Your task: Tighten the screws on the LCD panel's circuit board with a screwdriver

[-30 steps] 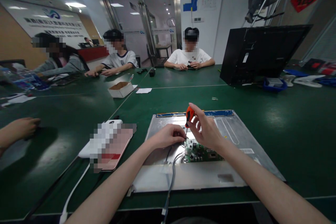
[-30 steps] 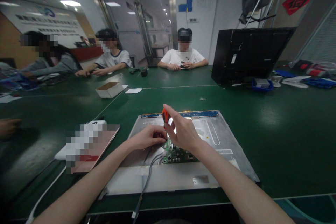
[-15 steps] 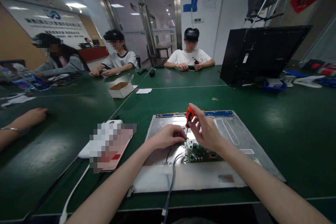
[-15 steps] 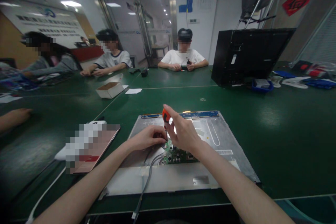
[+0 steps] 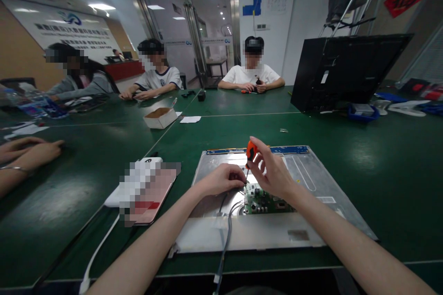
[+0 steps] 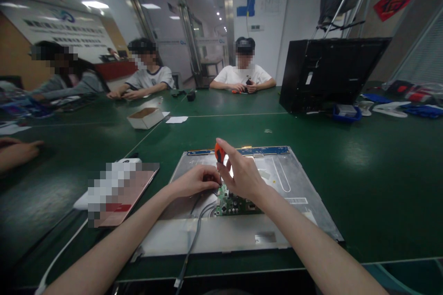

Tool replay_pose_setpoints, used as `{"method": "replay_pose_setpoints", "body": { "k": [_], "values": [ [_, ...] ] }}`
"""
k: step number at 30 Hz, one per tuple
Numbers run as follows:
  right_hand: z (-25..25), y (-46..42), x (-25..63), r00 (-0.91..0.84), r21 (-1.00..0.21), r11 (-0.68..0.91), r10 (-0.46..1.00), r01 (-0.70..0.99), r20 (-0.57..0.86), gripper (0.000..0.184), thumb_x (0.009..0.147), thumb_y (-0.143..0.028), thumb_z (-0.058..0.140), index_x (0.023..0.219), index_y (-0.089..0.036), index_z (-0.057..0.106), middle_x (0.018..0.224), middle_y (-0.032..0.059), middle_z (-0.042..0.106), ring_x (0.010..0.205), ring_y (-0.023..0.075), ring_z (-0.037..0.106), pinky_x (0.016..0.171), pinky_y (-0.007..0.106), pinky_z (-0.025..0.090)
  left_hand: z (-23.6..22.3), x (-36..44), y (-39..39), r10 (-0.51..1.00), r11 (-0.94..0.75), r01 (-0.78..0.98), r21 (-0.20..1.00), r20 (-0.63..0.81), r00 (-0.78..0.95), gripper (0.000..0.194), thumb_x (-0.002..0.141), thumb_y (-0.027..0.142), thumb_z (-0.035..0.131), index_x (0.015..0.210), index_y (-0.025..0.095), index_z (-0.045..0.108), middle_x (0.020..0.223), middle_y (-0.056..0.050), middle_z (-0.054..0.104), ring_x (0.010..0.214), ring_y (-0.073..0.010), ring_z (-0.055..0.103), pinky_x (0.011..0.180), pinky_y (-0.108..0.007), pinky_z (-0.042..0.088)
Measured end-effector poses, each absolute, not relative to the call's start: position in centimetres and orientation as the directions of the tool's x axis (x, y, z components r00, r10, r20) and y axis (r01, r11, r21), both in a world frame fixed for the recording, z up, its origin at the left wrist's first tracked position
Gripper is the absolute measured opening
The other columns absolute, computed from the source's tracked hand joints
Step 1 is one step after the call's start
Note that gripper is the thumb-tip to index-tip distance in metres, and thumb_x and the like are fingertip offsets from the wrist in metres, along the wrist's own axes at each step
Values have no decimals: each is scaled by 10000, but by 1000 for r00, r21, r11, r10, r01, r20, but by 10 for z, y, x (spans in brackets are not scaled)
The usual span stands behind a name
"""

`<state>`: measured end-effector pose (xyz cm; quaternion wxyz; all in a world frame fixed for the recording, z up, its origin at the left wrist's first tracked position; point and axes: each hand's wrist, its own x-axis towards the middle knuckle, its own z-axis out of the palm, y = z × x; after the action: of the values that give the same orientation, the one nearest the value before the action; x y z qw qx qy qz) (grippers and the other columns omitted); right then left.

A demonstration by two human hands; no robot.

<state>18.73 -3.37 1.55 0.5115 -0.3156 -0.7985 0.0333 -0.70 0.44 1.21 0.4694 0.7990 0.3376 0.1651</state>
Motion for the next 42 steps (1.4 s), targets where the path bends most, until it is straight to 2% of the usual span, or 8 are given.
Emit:
{"method": "replay_pose_setpoints", "body": {
  "k": [4, 10, 19, 28, 35, 42],
  "values": [
    [16, -34, 187, -279, -377, 796, 542, 473, 793, 649, 941, -147, 460, 1516, -279, 190, 875, 19, 626, 583, 128, 600, 452, 229, 456, 13, -7, 4, 700, -333, 399, 854, -59, 711, 64, 778, 94, 683, 788, 154, 701, 763, -3, 699, 720, -146, 628, 720, -266, 503],
    [15, -30, 188, -247, -329, 798, 499, 505, 831, 642, 939, -213, 546, 1493, -298, 232, 764, -47, 560, 493, 89, 505, 445, 206, 423, 12, -6, 4, 709, -320, 421, 849, -79, 700, 77, 778, 76, 674, 769, 147, 701, 757, -6, 696, 714, -148, 633, 706, -268, 500],
    [15, -34, 187, -282, -351, 795, 528, 495, 801, 678, 943, -167, 464, 1547, -263, 171, 832, 10, 616, 555, 127, 564, 470, 246, 466, 13, -6, 3, 704, -303, 383, 873, -66, 707, 61, 777, 96, 674, 782, 151, 699, 745, -2, 692, 699, -140, 618, 696, -262, 505],
    [11, -29, 188, -253, -366, 790, 532, 491, 808, 656, 942, -235, 550, 1499, -297, 209, 780, -41, 581, 509, 101, 542, 439, 208, 422, 10, -7, 4, 707, -331, 395, 857, -52, 706, 53, 779, 112, 686, 793, 152, 716, 796, -17, 714, 734, -149, 635, 719, -271, 518],
    [16, -34, 187, -284, -374, 795, 543, 479, 790, 698, 932, -149, 472, 1545, -278, 165, 938, 49, 655, 593, 135, 613, 460, 246, 471, 11, -7, 4, 702, -315, 381, 869, -57, 710, 30, 782, 130, 690, 797, 145, 711, 750, -9, 694, 706, -145, 618, 698, -258, 497],
    [12, -31, 188, -261, -363, 789, 534, 495, 804, 681, 936, -195, 527, 1518, -303, 190, 867, -9, 643, 519, 98, 556, 447, 216, 445, 10, -7, 5, 706, -332, 403, 853, -58, 706, 42, 778, 129, 687, 792, 150, 721, 768, -16, 711, 722, -156, 631, 700, -266, 500]
  ]
}}
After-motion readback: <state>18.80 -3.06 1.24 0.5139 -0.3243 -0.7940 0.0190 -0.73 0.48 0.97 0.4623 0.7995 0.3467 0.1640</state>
